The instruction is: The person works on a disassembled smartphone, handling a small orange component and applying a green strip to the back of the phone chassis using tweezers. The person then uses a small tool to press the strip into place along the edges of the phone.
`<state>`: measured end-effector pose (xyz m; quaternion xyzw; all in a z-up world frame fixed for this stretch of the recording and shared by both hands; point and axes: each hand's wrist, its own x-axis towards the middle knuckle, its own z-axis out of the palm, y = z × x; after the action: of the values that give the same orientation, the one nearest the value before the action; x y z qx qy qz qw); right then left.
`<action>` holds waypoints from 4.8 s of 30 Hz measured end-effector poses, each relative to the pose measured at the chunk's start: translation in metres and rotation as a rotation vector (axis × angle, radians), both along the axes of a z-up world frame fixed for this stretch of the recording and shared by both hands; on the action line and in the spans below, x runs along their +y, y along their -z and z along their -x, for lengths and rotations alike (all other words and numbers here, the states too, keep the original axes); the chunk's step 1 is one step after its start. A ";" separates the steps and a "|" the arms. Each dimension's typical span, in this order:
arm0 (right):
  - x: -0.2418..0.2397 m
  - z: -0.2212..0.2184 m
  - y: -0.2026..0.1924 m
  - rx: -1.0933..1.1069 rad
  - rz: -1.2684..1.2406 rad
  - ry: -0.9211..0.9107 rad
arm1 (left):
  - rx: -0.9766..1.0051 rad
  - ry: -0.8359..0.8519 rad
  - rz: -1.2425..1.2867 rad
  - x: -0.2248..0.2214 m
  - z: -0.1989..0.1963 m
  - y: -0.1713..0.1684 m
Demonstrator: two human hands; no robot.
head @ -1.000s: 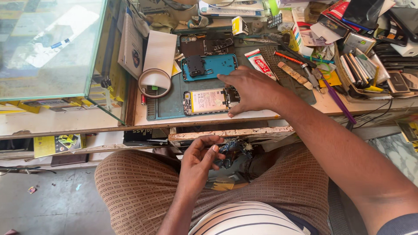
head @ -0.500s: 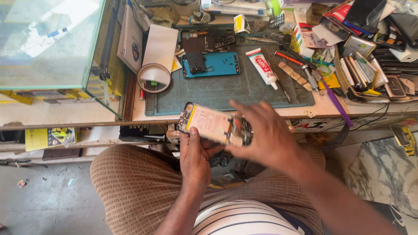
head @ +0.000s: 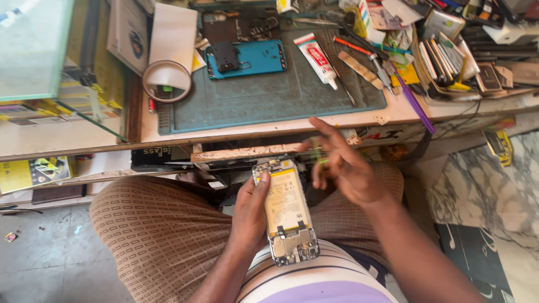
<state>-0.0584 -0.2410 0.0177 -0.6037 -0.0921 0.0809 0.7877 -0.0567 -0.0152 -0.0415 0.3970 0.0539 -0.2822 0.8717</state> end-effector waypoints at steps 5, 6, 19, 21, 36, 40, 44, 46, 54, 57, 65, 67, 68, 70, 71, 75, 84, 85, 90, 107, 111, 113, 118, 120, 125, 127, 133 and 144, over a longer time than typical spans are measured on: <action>0.026 0.002 0.023 0.123 -0.398 -0.038 | 0.025 0.138 -0.028 -0.005 0.010 -0.010; 0.028 0.003 0.024 0.129 -0.411 -0.050 | 0.012 0.174 -0.050 -0.004 0.010 -0.011; 0.030 0.004 0.034 0.122 -0.484 -0.084 | 0.098 0.190 -0.127 -0.002 0.004 -0.014; 0.029 0.004 0.035 0.126 -0.508 -0.085 | 0.095 0.195 -0.099 -0.002 0.004 -0.013; 0.005 0.002 0.027 -0.001 -0.019 -0.175 | -0.060 0.177 -0.170 -0.002 0.000 0.005; 0.011 0.010 0.016 0.073 0.203 -0.167 | -0.116 0.205 -0.369 -0.004 0.002 0.003; 0.020 0.008 0.007 -0.188 0.408 -0.198 | -0.154 0.265 -0.630 -0.004 -0.001 0.001; 0.026 0.016 0.001 -0.357 0.769 -0.186 | -0.136 0.231 -0.607 -0.004 -0.003 0.002; 0.049 0.060 -0.031 -0.551 1.003 -0.361 | -0.033 -0.031 -0.315 -0.003 -0.009 0.014; 0.050 0.073 -0.041 -0.549 1.007 -0.349 | -0.056 -0.092 -0.285 -0.002 -0.013 0.014; 0.047 0.096 -0.032 -0.559 0.912 -0.302 | -0.024 -0.247 -0.301 0.016 -0.024 0.006; 0.051 0.095 -0.025 -0.611 0.880 -0.242 | -0.031 -0.258 -0.267 0.016 -0.030 0.001; 0.052 0.095 -0.022 -0.636 0.867 -0.210 | -0.032 -0.264 -0.248 0.015 -0.031 -0.001; 0.052 0.095 -0.017 -0.630 0.869 -0.188 | -0.032 -0.272 -0.243 0.014 -0.031 -0.005; 0.052 0.094 -0.014 -0.628 0.869 -0.176 | -0.030 -0.275 -0.257 0.014 -0.031 -0.007; 0.053 0.090 0.001 -0.488 0.837 -0.132 | -0.011 -0.278 -0.281 0.016 -0.031 -0.012; 0.050 0.089 0.020 -0.417 0.762 -0.069 | -0.020 -0.308 -0.168 0.011 -0.030 -0.016; 0.049 0.091 0.021 -0.408 0.770 -0.070 | -0.044 -0.318 -0.146 0.011 -0.030 -0.016; 0.047 0.095 0.025 -0.274 0.470 0.066 | -0.071 -0.375 -0.067 0.009 -0.032 -0.015; 0.019 0.062 0.013 -0.454 0.651 0.274 | -0.298 0.126 -0.028 0.034 -0.019 -0.048; 0.006 0.050 -0.006 -0.776 0.793 0.287 | 0.183 0.428 0.253 0.028 -0.012 -0.047; 0.003 0.045 -0.010 -0.889 0.848 0.285 | 0.303 0.488 0.347 0.026 -0.005 -0.039; 0.006 0.034 -0.011 -1.043 0.866 0.180 | 0.366 0.594 0.567 0.020 0.013 -0.017; 0.008 0.034 -0.012 -1.041 0.863 0.159 | 0.485 0.596 0.688 0.020 0.017 -0.012; 0.010 0.034 -0.014 -0.978 0.877 0.153 | 0.531 0.584 0.894 0.016 0.021 -0.002; 0.009 0.035 -0.014 -0.897 0.887 0.128 | 0.527 0.578 0.938 0.016 0.021 0.001; 0.008 0.037 -0.004 -0.647 0.822 0.144 | 0.452 0.529 0.915 0.011 0.014 0.008; 0.021 0.043 0.013 -0.437 0.654 0.315 | 0.347 0.371 0.899 0.006 0.003 -0.003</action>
<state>-0.1014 -0.2198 0.0051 -0.8315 -0.1329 -0.1456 0.5194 -0.0595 -0.0088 -0.0384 -0.0668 -0.0004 -0.4888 0.8698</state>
